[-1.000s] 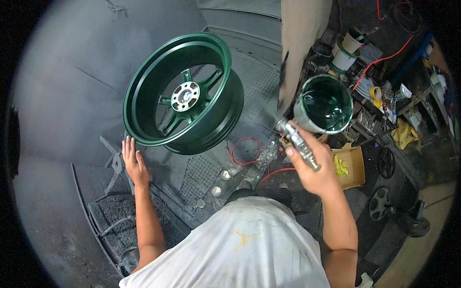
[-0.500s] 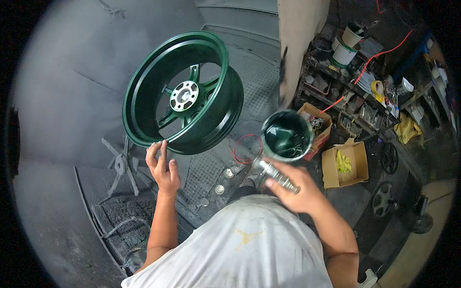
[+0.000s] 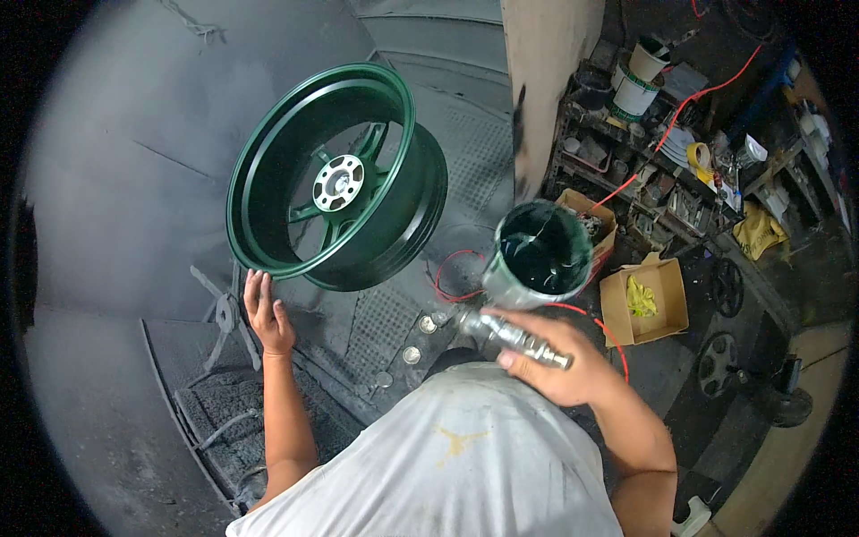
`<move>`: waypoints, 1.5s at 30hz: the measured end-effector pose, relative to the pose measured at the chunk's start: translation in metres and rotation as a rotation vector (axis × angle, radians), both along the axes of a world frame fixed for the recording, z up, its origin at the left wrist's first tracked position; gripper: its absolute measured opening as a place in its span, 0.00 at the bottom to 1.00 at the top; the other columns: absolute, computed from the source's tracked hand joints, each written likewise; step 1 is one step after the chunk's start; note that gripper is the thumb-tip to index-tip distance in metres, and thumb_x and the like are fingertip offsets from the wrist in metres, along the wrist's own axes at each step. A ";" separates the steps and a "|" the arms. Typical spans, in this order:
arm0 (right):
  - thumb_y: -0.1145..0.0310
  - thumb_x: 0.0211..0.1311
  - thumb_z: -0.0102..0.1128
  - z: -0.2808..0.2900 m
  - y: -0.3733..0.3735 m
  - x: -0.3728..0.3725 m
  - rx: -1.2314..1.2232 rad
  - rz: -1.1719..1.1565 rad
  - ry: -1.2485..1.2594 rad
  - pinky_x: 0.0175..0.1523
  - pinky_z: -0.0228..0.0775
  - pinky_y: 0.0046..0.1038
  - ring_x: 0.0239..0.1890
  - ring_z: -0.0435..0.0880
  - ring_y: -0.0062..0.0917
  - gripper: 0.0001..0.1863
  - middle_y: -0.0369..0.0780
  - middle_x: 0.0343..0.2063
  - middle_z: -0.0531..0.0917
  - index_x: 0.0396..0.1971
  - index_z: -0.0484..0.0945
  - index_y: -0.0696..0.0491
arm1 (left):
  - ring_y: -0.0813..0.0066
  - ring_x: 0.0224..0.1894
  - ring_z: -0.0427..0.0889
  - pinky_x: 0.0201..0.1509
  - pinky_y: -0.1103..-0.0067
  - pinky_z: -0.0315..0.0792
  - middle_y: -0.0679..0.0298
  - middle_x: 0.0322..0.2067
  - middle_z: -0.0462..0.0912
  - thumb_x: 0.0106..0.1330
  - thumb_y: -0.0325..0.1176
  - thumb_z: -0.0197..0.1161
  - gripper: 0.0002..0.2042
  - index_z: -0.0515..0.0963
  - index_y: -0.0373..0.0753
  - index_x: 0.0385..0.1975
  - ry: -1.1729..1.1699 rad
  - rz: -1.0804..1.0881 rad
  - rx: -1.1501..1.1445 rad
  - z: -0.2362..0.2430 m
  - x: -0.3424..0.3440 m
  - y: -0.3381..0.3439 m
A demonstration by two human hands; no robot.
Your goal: The person spray paints a car wheel rim using a paint spray gun, turns the wheel over, refills the spray gun with paint, and spray paints the front face of the wheel rim.
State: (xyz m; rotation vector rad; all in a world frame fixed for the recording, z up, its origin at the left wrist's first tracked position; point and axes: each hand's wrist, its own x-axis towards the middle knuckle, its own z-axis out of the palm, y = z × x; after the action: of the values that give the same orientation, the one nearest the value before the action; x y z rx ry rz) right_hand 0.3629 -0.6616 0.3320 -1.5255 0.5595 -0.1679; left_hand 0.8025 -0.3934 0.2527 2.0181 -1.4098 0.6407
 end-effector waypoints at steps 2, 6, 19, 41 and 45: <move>0.63 0.68 0.67 0.001 0.008 0.003 0.012 0.079 -0.041 0.64 0.72 0.31 0.58 0.85 0.30 0.30 0.46 0.56 0.85 0.68 0.74 0.56 | 0.44 0.74 0.66 0.78 0.56 0.57 0.50 0.66 0.74 0.76 0.36 0.53 0.21 0.78 0.33 0.64 -0.011 0.018 0.018 0.002 0.007 0.004; 0.65 0.67 0.66 -0.015 -0.006 0.007 -0.300 -0.108 -0.104 0.65 0.71 0.32 0.57 0.85 0.32 0.27 0.48 0.54 0.86 0.64 0.77 0.56 | 0.49 0.75 0.63 0.78 0.59 0.56 0.52 0.69 0.73 0.77 0.34 0.51 0.22 0.75 0.36 0.67 0.031 0.224 0.023 0.014 -0.001 0.000; 0.64 0.68 0.66 -0.005 0.001 0.014 -0.009 -0.055 0.051 0.62 0.72 0.29 0.54 0.84 0.24 0.28 0.45 0.52 0.87 0.67 0.76 0.54 | 0.51 0.68 0.70 0.77 0.56 0.55 0.51 0.61 0.75 0.75 0.45 0.55 0.26 0.78 0.31 0.63 0.068 -0.003 0.057 0.024 -0.085 -0.052; 0.65 0.68 0.66 0.001 0.007 -0.002 -0.051 0.007 -0.009 0.66 0.70 0.31 0.60 0.83 0.30 0.28 0.46 0.56 0.85 0.67 0.75 0.54 | 0.48 0.75 0.64 0.79 0.59 0.55 0.50 0.70 0.71 0.80 0.39 0.50 0.23 0.74 0.33 0.68 0.028 0.127 0.019 0.004 0.022 0.013; 0.65 0.67 0.67 0.000 0.014 0.005 -0.124 0.018 -0.085 0.64 0.72 0.30 0.57 0.86 0.31 0.27 0.47 0.54 0.87 0.65 0.77 0.56 | 0.50 0.74 0.65 0.78 0.58 0.54 0.50 0.68 0.73 0.79 0.41 0.50 0.24 0.74 0.33 0.67 0.056 0.303 0.000 0.013 0.014 0.003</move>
State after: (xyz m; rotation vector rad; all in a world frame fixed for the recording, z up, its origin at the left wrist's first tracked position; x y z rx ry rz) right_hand 0.3682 -0.6473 0.3323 -1.6348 0.4744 -0.2564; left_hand 0.8164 -0.3905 0.2658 2.2536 -1.0802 0.7037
